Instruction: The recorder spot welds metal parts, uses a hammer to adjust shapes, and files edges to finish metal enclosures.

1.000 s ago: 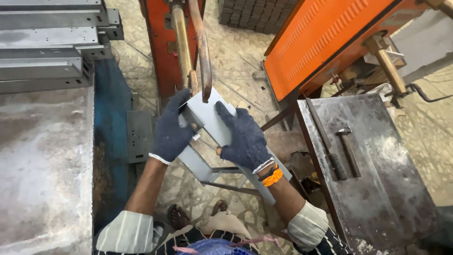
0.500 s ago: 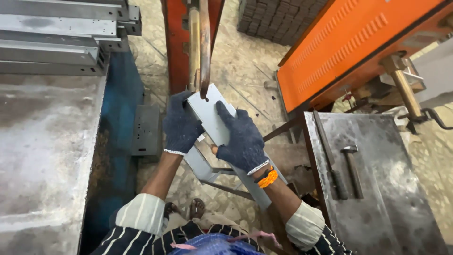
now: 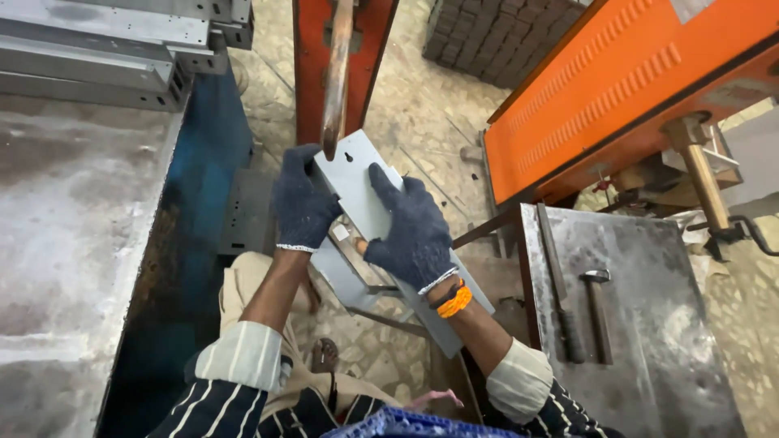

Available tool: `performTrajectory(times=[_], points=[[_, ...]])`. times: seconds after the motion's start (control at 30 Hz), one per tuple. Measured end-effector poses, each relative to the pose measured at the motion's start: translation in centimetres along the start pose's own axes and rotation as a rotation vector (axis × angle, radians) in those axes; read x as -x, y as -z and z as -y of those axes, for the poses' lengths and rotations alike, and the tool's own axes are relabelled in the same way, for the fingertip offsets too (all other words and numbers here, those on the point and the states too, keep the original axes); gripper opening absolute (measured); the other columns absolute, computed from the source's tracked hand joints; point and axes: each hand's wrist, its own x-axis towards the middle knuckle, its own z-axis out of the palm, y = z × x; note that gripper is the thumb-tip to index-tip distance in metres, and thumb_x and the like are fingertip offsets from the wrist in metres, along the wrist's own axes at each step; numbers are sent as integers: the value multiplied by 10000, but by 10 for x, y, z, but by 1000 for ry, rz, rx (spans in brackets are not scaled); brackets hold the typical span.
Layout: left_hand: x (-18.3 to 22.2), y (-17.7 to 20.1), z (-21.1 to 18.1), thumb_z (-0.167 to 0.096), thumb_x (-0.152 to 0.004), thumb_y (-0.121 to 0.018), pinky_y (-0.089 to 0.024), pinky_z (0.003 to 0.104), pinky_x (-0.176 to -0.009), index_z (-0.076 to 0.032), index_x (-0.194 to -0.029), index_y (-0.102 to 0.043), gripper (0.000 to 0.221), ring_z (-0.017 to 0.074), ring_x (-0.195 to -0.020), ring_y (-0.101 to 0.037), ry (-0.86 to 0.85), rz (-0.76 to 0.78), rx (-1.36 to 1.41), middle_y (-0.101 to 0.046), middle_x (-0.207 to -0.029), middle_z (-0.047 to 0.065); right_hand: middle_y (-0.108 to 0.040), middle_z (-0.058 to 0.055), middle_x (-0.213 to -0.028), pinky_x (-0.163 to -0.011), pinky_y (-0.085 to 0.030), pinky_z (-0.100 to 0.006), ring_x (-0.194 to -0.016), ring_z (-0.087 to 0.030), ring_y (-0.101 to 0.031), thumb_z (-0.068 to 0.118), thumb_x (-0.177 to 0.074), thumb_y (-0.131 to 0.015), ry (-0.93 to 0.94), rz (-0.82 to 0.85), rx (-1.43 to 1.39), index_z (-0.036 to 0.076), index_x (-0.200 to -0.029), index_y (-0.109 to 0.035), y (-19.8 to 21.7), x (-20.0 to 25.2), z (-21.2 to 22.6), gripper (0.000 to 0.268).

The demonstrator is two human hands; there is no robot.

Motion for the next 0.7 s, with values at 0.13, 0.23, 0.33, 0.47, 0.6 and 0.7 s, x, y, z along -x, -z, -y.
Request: performTrajectory(times=[0.13,0.23,0.33,0.47,0.6,0.7], points=[[5,-4,18,-190,-701,-922,-546,398,-866,-74,-1193,-570,616,296,-1002,-705,0,22,12,-681,-1065,145,-579,-316,-1279,-934,-513,-503,-1106,-466,-617,405,-580,-895,-10,12,15,148,-1486,-514,-8,-2,-5,1016],[6,-5,24,-198,-783,-910,-546,384,-896,-84,-1221,-575,564,281,-1037,-709,20,-11,-51,-687,-1106,121,-566,-332,-1287,-938,-508,-509,-1111,-479,-609,396,-574,-898,10,11,42,147,-1495,-504,-9,-1,-4,1033],[5,-2,17,-178,-718,-925,-544,377,-923,-78,-1236,-575,633,286,-1067,-693,-89,-8,0,-662,-1143,123,-561,-336,-1291,-933,-508,-510,-1110,-485,-606,386,-564,-899,-5,27,55,158,-1501,-497,-7,-3,-1,1045],[6,-2,18,-200,-686,-953,-537,380,-921,-67,-1238,-576,681,282,-1062,-680,-59,0,1,-646,-1162,117,-556,-337,-1304,-934,-509,-509,-1118,-484,-606,380,-547,-895,-27,31,63,163,-1495,-503,-8,-2,2,1049],[5,0,14,-225,-673,-968,-544,363,-918,-68,-1226,-566,701,244,-1064,-682,-15,37,110,-638,-1149,98,-559,-336,-1299,-938,-509,-515,-1121,-483,-607,401,-553,-897,-41,16,76,157,-1485,-520,-7,-3,4,1034],[5,2,15,-185,-691,-941,-549,355,-922,-78,-1248,-595,664,228,-1058,-681,-41,39,66,-640,-1160,96,-566,-327,-1300,-928,-513,-515,-1110,-479,-616,408,-560,-890,-65,19,69,161,-1487,-526,-7,0,8,1026]])
